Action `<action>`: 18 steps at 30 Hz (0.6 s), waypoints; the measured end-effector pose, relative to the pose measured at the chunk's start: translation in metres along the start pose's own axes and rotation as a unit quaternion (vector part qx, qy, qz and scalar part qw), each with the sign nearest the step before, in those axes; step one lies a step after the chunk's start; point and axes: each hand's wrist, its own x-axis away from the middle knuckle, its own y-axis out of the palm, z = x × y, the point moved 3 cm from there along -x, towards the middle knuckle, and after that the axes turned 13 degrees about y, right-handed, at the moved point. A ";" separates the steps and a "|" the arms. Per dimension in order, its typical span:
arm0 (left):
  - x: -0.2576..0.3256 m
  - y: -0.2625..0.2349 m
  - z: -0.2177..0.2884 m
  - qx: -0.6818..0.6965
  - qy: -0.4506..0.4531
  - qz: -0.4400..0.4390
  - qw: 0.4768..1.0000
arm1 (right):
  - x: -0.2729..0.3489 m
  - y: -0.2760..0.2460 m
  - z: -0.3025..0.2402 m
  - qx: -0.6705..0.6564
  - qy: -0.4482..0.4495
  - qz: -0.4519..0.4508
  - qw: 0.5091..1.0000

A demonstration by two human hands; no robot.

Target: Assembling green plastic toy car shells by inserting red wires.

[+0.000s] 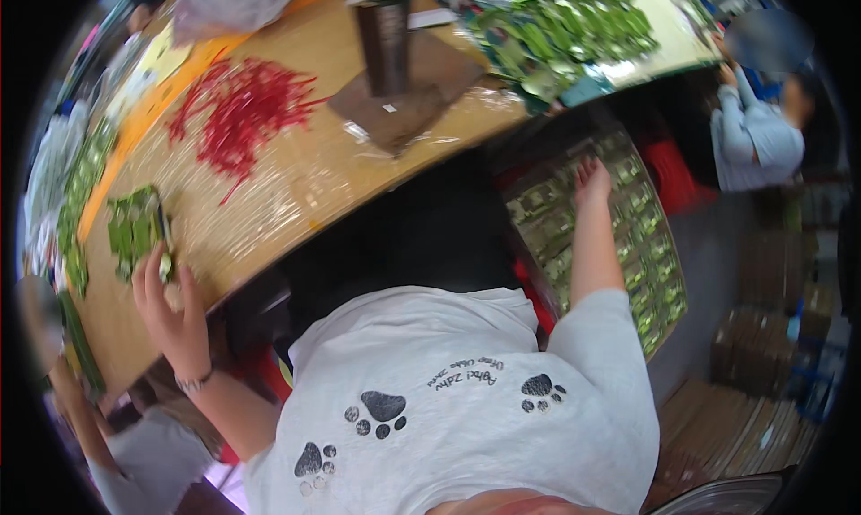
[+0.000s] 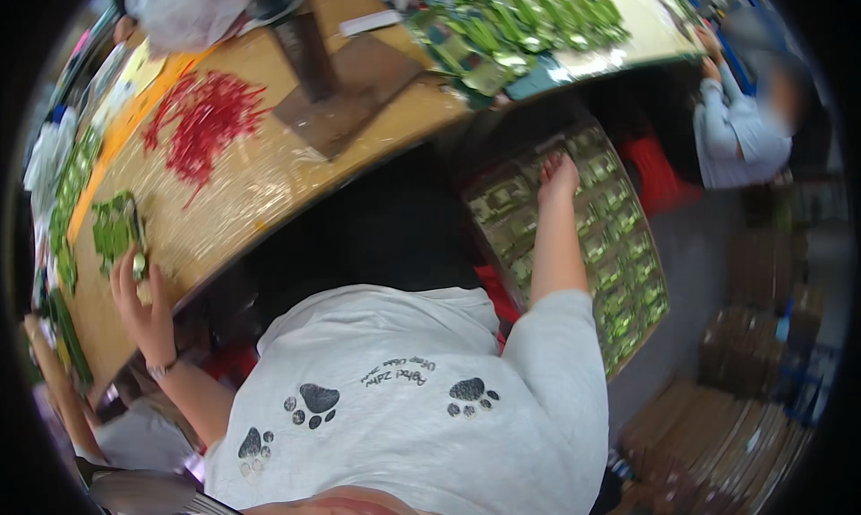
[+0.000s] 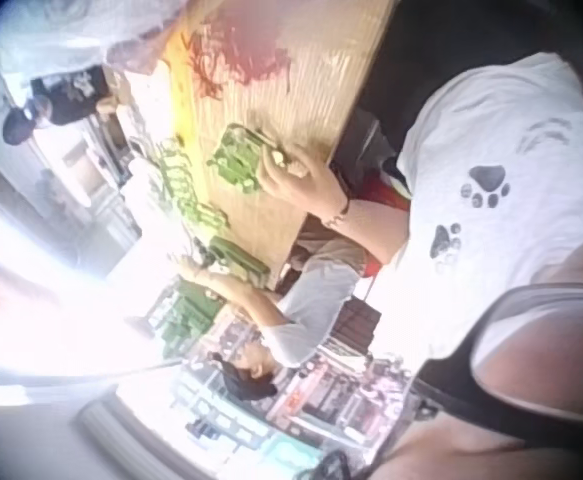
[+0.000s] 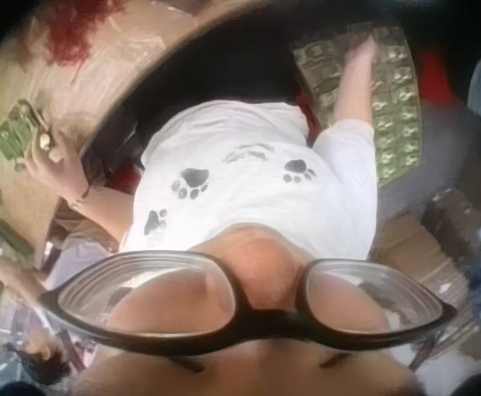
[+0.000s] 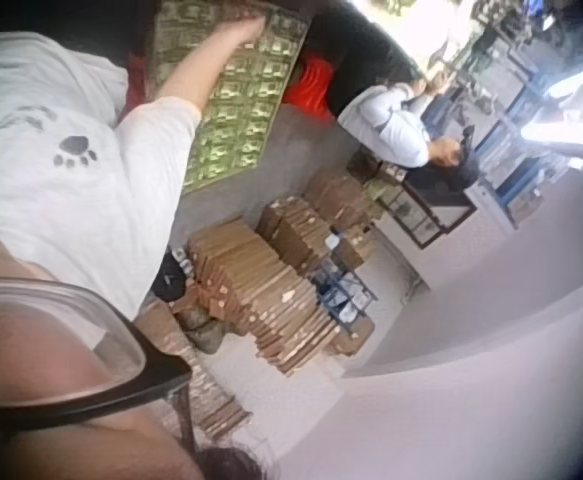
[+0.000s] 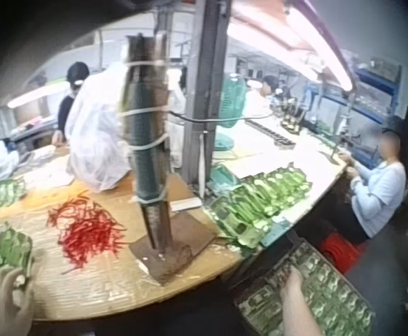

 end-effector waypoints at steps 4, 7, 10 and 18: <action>-0.012 0.015 -0.024 -0.159 -0.016 0.038 0.986 | 0.136 0.033 0.039 0.242 -0.393 -0.045 0.886; -0.021 0.036 -0.035 -0.100 -0.091 -0.021 0.991 | 0.246 0.060 0.051 0.333 -0.692 -0.282 0.575; -0.020 0.034 -0.023 -0.131 -0.112 -0.059 0.983 | 0.321 0.092 0.065 0.295 -0.716 -0.462 0.432; 0.001 0.020 0.001 -0.035 -0.043 -0.021 0.998 | 0.416 0.212 0.095 0.422 -0.662 -0.357 0.506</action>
